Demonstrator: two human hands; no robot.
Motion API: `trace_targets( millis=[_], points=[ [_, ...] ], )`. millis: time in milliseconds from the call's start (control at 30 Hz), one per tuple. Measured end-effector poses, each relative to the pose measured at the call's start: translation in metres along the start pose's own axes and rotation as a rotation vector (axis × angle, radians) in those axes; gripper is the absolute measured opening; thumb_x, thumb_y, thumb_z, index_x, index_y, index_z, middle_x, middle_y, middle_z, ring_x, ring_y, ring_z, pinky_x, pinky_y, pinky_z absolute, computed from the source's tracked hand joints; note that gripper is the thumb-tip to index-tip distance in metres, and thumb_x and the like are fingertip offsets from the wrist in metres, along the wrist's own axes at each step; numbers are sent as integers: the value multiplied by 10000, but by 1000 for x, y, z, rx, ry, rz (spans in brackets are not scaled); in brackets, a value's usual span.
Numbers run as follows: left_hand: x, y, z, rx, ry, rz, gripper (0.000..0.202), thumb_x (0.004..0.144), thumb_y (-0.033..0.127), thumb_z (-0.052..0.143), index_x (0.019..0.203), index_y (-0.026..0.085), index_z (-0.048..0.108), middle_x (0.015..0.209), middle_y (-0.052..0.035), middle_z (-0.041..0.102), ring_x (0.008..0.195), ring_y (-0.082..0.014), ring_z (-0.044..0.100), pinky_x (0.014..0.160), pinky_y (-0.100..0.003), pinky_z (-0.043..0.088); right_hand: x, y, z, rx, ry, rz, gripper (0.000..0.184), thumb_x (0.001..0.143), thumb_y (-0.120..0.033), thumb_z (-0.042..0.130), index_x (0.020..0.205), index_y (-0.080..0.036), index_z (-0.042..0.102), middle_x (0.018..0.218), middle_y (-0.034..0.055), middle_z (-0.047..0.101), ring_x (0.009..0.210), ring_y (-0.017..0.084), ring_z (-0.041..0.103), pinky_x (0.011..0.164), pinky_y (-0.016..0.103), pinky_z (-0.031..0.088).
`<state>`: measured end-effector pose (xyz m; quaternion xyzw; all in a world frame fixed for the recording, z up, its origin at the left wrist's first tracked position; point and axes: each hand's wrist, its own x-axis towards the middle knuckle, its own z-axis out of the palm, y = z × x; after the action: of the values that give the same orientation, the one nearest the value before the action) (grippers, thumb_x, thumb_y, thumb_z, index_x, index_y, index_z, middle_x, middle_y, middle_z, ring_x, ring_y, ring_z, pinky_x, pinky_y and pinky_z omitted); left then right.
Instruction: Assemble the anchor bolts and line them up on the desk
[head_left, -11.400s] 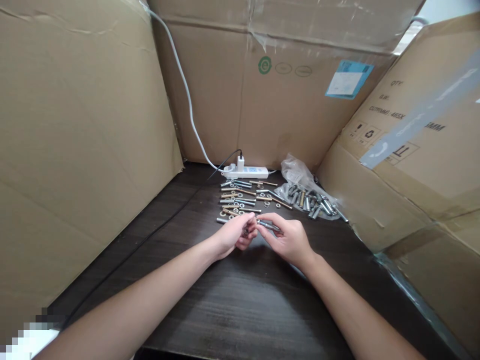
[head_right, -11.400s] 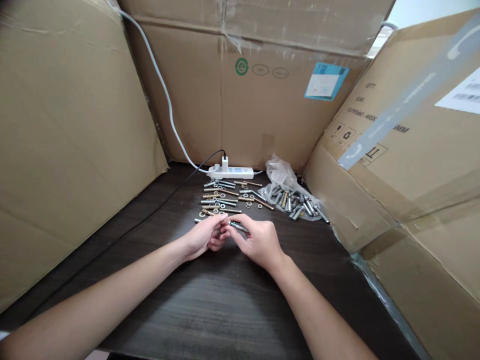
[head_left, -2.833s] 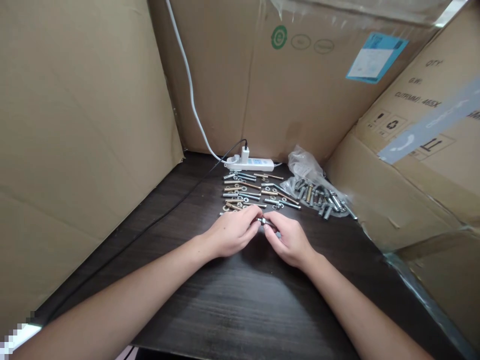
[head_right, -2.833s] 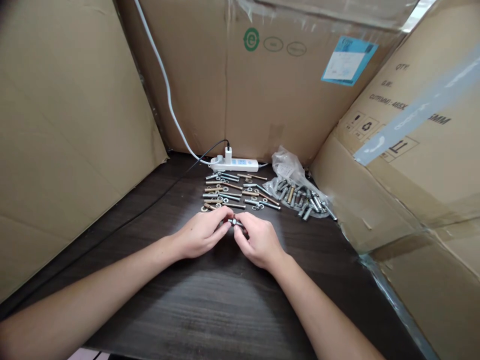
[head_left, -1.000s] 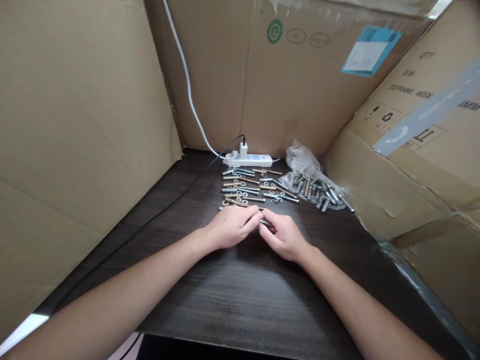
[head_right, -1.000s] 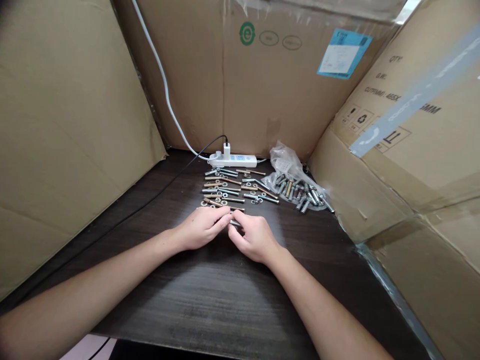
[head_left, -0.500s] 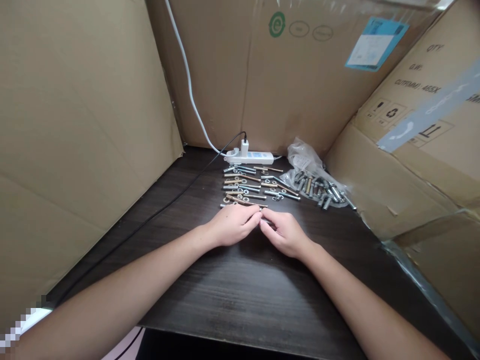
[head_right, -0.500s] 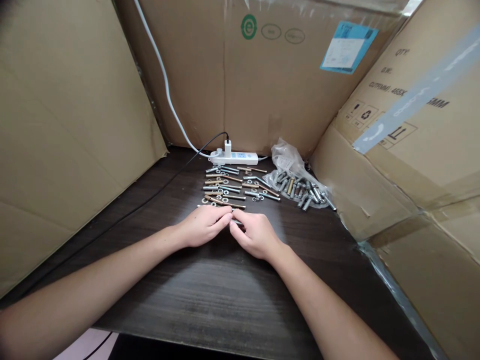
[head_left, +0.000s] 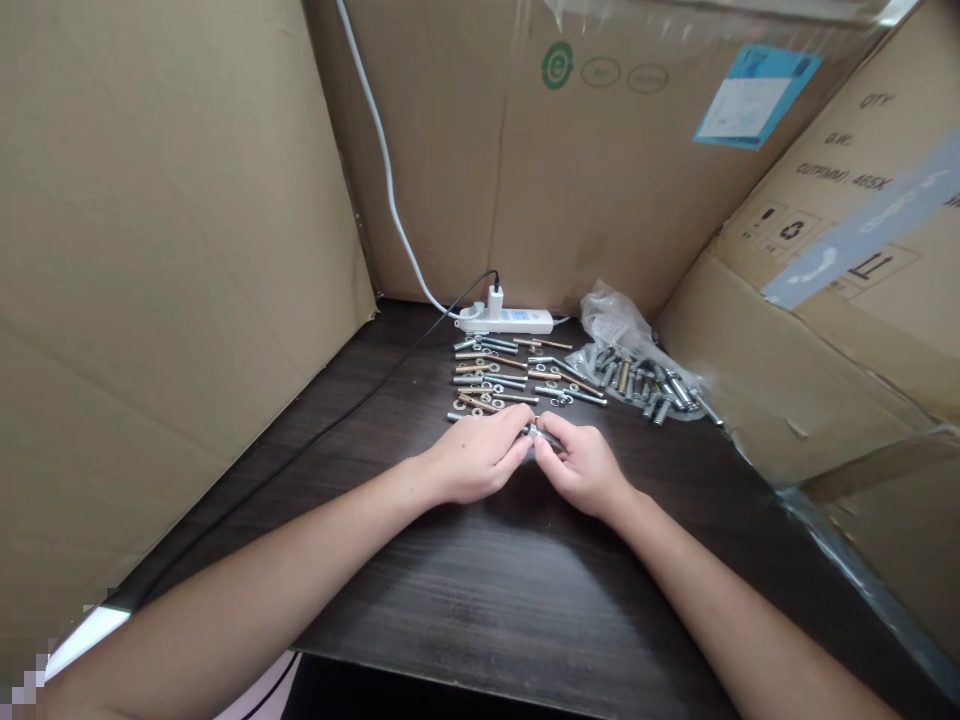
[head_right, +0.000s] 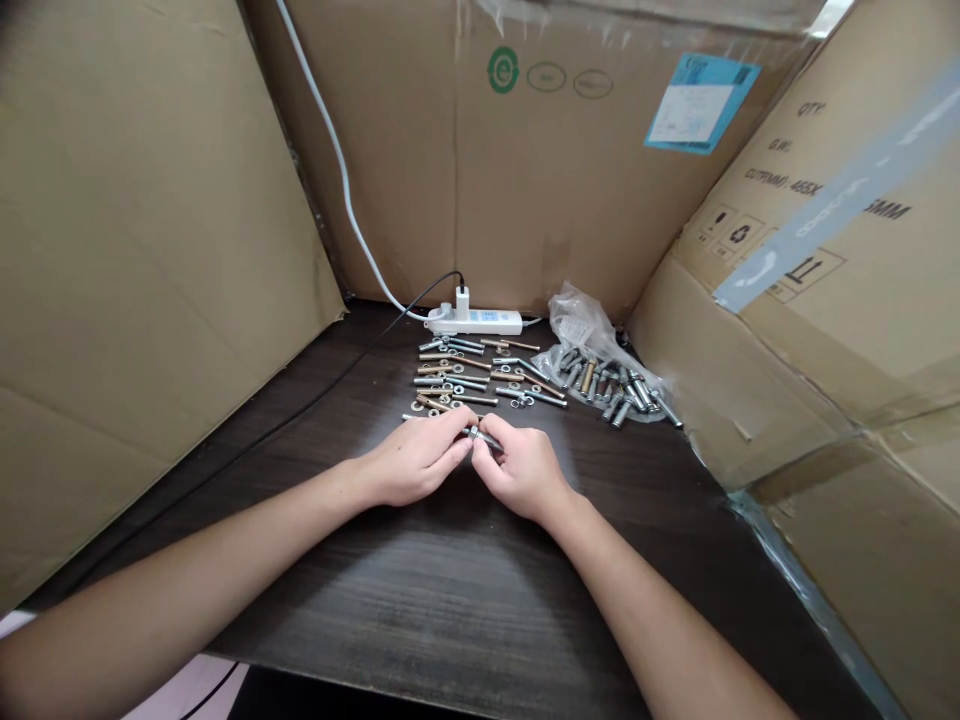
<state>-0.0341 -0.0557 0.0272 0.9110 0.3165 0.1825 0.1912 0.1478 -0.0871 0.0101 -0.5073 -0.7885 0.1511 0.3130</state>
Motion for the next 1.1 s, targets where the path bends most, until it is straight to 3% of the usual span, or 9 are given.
trace_targets(
  millis=[267, 500, 767, 900, 1100],
  points=[
    [3, -6, 2, 19, -38, -9, 375, 973, 364, 241, 748, 190, 484, 724, 5, 591, 631, -131, 530, 591, -244, 343, -2, -3, 3, 22, 16, -23, 60, 761, -225, 488, 711, -201, 511, 501, -56, 444, 420, 76, 354, 462, 200, 292],
    [-1, 3, -3, -61, 66, 5, 159, 917, 275, 353, 995, 200, 469, 904, -13, 626, 754, -153, 573, 662, -254, 400, -2, -2, 5, 25, 46, -23, 103, 753, -233, 499, 662, -194, 472, 502, -56, 400, 436, 71, 316, 459, 199, 273],
    [-1, 3, -4, -52, 34, 51, 152, 902, 234, 364, 1017, 204, 458, 937, -13, 624, 764, -154, 578, 664, -258, 402, -3, 2, 6, 48, 75, -14, 101, 762, -234, 505, 677, -180, 496, 499, -65, 379, 432, 61, 308, 463, 198, 264],
    [0, 2, -3, -57, 19, 22, 172, 938, 277, 323, 1002, 208, 466, 909, -8, 619, 760, -149, 574, 673, -252, 399, -3, 2, 5, 63, 83, -32, 85, 765, -220, 497, 691, -180, 509, 501, -67, 372, 428, 60, 313, 462, 196, 267],
    [3, -4, 0, 33, -1, 24, 306, 971, 317, 247, 796, 190, 463, 739, 7, 569, 648, -128, 525, 612, -238, 350, -4, 0, 5, 70, 63, -77, 89, 762, -220, 500, 688, -176, 523, 501, -67, 381, 423, 59, 324, 471, 197, 282]
  ],
)
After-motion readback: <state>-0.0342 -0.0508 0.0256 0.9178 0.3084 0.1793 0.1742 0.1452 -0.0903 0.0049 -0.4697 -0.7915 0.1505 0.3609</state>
